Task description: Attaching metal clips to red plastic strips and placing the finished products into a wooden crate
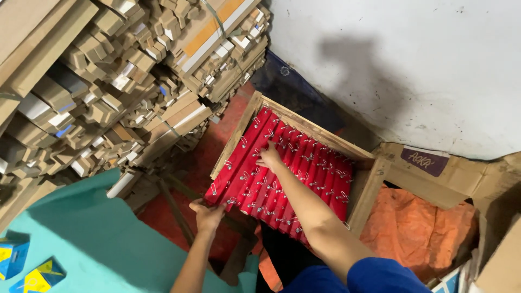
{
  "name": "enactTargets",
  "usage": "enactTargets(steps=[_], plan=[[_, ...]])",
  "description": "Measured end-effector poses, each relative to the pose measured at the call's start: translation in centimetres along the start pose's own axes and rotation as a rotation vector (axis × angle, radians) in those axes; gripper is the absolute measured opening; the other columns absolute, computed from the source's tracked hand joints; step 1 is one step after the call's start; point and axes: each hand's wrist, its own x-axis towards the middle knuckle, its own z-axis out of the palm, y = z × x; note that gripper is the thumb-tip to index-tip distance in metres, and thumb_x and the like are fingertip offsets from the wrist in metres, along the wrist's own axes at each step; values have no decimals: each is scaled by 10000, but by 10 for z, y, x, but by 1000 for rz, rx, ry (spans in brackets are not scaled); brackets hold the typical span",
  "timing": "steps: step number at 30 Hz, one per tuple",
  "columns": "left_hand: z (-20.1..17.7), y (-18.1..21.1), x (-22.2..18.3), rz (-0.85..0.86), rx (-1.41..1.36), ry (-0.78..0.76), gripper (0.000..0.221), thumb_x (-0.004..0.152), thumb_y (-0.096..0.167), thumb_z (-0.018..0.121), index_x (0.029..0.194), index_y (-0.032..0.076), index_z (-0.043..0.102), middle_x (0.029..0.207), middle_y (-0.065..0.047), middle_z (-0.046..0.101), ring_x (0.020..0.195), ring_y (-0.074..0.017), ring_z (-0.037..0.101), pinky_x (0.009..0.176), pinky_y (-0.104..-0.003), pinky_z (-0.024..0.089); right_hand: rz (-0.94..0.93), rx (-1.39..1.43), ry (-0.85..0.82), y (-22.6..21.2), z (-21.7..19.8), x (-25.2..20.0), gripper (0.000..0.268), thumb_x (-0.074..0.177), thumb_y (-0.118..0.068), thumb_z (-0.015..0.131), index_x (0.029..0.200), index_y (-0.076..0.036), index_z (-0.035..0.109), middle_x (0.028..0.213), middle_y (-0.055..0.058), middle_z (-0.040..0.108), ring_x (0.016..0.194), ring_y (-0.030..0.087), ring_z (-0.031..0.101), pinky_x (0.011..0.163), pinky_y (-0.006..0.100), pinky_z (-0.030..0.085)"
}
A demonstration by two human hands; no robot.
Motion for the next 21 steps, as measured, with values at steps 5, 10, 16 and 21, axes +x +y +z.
enactTargets(steps=[5,10,16,21], plan=[[-3,-1,1,-3,56,-1,790,855,94,749,1438,97,216,1088,-287,719,889,-364,746,790,-407,635,-24,28,15,17,-4,1,474,1077,-187,462,1514,-226,284,1412,351,433,1212,677,488,992,738,429],[0,-11,13,16,102,-30,764,854,112,733,1430,100,232,1073,-270,739,877,-349,754,793,-390,636,12,57,-32,-2,-4,-43,466,1084,-203,417,1531,-233,286,1445,384,421,1243,667,473,1026,705,437],[-4,-9,17,54,139,-4,912,751,140,853,1440,132,257,1047,-213,757,809,-298,758,744,-376,647,9,81,-23,10,-8,-51,431,1080,-205,448,1492,-202,322,1349,362,558,1224,538,583,1065,628,444],[4,11,9,4,-186,-19,727,790,31,808,1397,-162,458,1252,-440,551,1044,-553,638,875,-536,581,-107,73,-71,-14,-6,-95,430,1021,-95,579,1437,-130,479,1248,276,658,1177,366,677,1114,585,413]])
